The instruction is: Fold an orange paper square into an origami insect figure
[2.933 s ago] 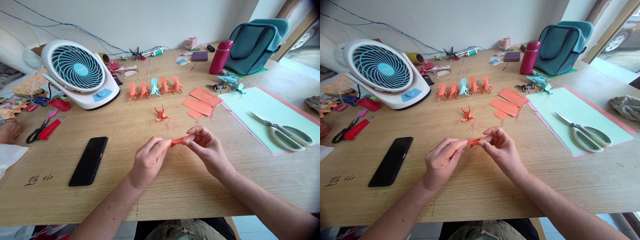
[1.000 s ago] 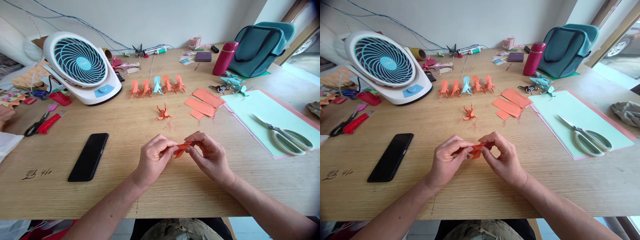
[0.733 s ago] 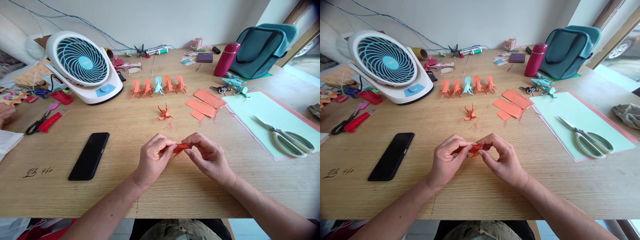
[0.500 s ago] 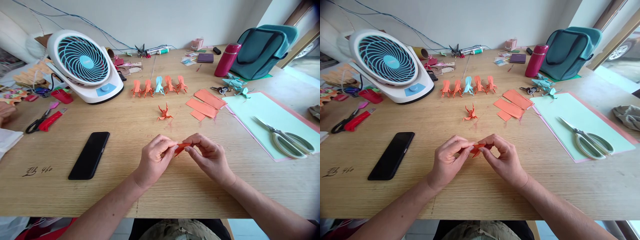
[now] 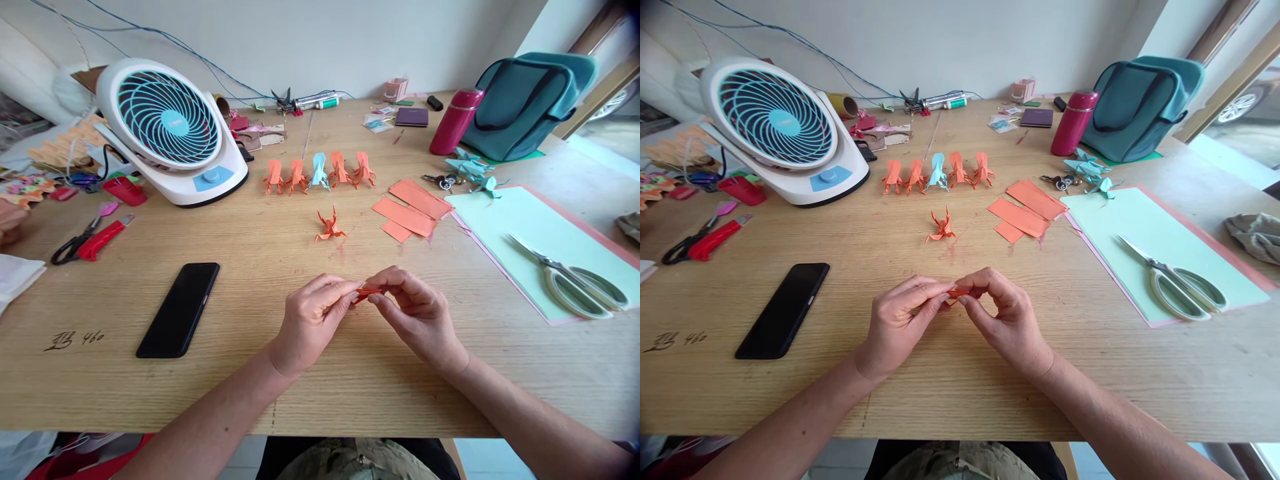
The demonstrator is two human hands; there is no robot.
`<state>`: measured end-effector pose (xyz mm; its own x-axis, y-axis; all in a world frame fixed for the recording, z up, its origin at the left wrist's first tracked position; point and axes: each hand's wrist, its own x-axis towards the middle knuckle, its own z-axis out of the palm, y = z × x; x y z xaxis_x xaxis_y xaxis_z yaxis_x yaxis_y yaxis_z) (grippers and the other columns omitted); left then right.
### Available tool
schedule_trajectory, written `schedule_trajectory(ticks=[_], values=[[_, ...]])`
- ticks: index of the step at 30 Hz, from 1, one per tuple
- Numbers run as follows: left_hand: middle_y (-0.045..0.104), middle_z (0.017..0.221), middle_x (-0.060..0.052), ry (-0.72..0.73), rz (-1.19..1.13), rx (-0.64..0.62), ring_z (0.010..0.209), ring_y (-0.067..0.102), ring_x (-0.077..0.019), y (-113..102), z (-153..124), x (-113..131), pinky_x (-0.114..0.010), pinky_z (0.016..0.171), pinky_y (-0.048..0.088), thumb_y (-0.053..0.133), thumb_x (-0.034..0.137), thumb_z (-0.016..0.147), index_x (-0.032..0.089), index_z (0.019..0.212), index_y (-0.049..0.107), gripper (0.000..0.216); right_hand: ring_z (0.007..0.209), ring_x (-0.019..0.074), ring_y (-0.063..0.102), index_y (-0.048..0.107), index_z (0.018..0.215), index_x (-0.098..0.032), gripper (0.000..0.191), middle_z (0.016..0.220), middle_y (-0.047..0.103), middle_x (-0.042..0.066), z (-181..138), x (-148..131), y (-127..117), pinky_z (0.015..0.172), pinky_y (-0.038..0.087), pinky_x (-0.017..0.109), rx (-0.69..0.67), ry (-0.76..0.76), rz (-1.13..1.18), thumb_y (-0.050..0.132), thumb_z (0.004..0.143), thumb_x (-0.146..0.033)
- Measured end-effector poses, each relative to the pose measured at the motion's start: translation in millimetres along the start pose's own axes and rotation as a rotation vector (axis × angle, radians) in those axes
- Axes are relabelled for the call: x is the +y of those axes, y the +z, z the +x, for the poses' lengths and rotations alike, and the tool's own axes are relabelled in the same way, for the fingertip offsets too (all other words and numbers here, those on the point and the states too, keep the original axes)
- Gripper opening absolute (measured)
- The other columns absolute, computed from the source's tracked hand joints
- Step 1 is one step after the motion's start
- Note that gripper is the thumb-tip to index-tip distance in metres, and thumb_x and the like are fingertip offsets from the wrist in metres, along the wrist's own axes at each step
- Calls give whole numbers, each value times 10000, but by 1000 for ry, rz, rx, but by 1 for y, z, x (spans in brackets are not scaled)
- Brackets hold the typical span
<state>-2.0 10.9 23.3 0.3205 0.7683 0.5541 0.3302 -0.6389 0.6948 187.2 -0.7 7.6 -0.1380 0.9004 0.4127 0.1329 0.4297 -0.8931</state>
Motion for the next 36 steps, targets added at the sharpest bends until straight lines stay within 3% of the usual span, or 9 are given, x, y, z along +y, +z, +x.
schedule_trajectory(ticks=[3,8,18,25,31,36], values=[[751,952,-33,-8,39,23,822,709,-122,0,0,1,-237,753,577,617,96,957,194,1067,709,174,852,176,624,644,1064,-271,172,952,652,32,0,-1,1,780,538,364,27,-63,-54,644,935,-156],[704,796,12,-27,80,22,697,661,-94,0,-1,1,-212,672,534,636,113,950,189,952,662,81,848,189,649,636,1027,-262,202,938,660,47,3,-5,-1,735,547,367,30,-222,-246,634,917,-93],[701,876,-1,85,179,22,804,655,-112,0,-1,-5,-224,753,519,628,90,945,197,975,639,112,861,181,677,668,1058,-265,244,968,670,52,6,-2,-3,726,573,341,34,-313,-390,644,911,-72],[642,803,9,-22,94,48,712,609,-98,-1,2,-5,-212,659,492,622,114,953,184,901,628,87,863,154,667,657,1029,-221,218,957,679,45,9,2,-5,735,552,309,21,-244,-304,603,915,-43],[655,894,-19,111,98,8,858,631,-105,-3,4,-5,-212,788,508,622,57,941,177,953,651,124,829,168,661,666,955,-216,102,908,686,43,5,4,-3,725,547,339,-15,-80,-164,617,941,-127],[622,924,-22,133,133,-37,831,629,-103,-4,3,-8,-213,751,503,632,108,952,195,984,682,105,826,169,661,656,935,-220,67,905,684,40,3,3,-1,748,555,351,-21,-22,-81,622,951,-164]])
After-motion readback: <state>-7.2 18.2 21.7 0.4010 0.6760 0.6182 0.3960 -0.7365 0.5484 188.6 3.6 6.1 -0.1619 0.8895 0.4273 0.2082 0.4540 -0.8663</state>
